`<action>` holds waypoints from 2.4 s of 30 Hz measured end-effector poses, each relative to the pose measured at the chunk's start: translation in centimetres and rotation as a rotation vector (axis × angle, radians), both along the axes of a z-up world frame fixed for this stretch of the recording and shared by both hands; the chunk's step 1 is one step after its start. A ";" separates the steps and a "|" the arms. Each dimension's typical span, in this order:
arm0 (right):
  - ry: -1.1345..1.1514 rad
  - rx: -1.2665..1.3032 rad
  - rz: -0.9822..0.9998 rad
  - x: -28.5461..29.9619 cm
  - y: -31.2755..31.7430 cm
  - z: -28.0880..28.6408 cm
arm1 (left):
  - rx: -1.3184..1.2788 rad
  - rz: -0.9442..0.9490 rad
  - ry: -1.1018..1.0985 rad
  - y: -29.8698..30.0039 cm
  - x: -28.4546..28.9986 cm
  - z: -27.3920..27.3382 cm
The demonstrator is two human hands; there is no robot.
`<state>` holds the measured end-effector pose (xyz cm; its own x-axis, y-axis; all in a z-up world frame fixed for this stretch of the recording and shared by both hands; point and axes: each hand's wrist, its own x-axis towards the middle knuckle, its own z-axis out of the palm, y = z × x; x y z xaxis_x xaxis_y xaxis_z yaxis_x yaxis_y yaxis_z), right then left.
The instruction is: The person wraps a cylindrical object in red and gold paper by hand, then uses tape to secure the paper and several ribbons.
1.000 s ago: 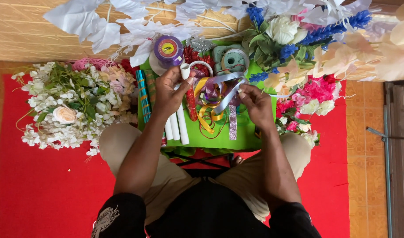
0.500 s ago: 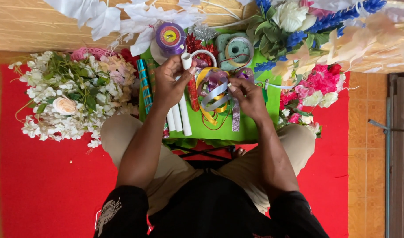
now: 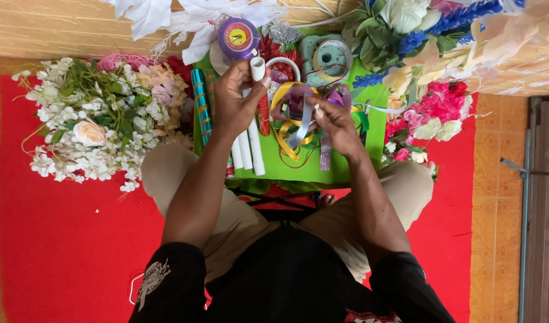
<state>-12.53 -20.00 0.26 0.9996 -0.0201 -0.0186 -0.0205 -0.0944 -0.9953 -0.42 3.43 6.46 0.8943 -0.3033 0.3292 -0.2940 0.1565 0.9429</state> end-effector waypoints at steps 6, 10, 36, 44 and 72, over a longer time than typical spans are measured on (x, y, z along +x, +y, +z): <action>-0.213 -0.115 -0.079 0.8 -0.6 2.2 | 0.005 -0.026 -0.018 0.0 -0.3 -0.1; -0.271 -0.529 -0.089 1.6 -0.7 7.4 | 0.011 -0.050 -0.036 -0.1 -0.3 -0.5; -0.350 -0.738 -0.005 1.7 4.0 2.8 | -0.021 0.013 -0.080 -0.4 -0.4 -0.1; -0.346 -0.737 0.237 0.3 7.4 -1.0 | -0.034 0.025 -0.072 -0.5 -0.5 0.2; -0.302 -0.686 -0.115 0.8 -0.2 6.1 | 0.005 0.076 -0.098 -0.2 -0.2 -0.8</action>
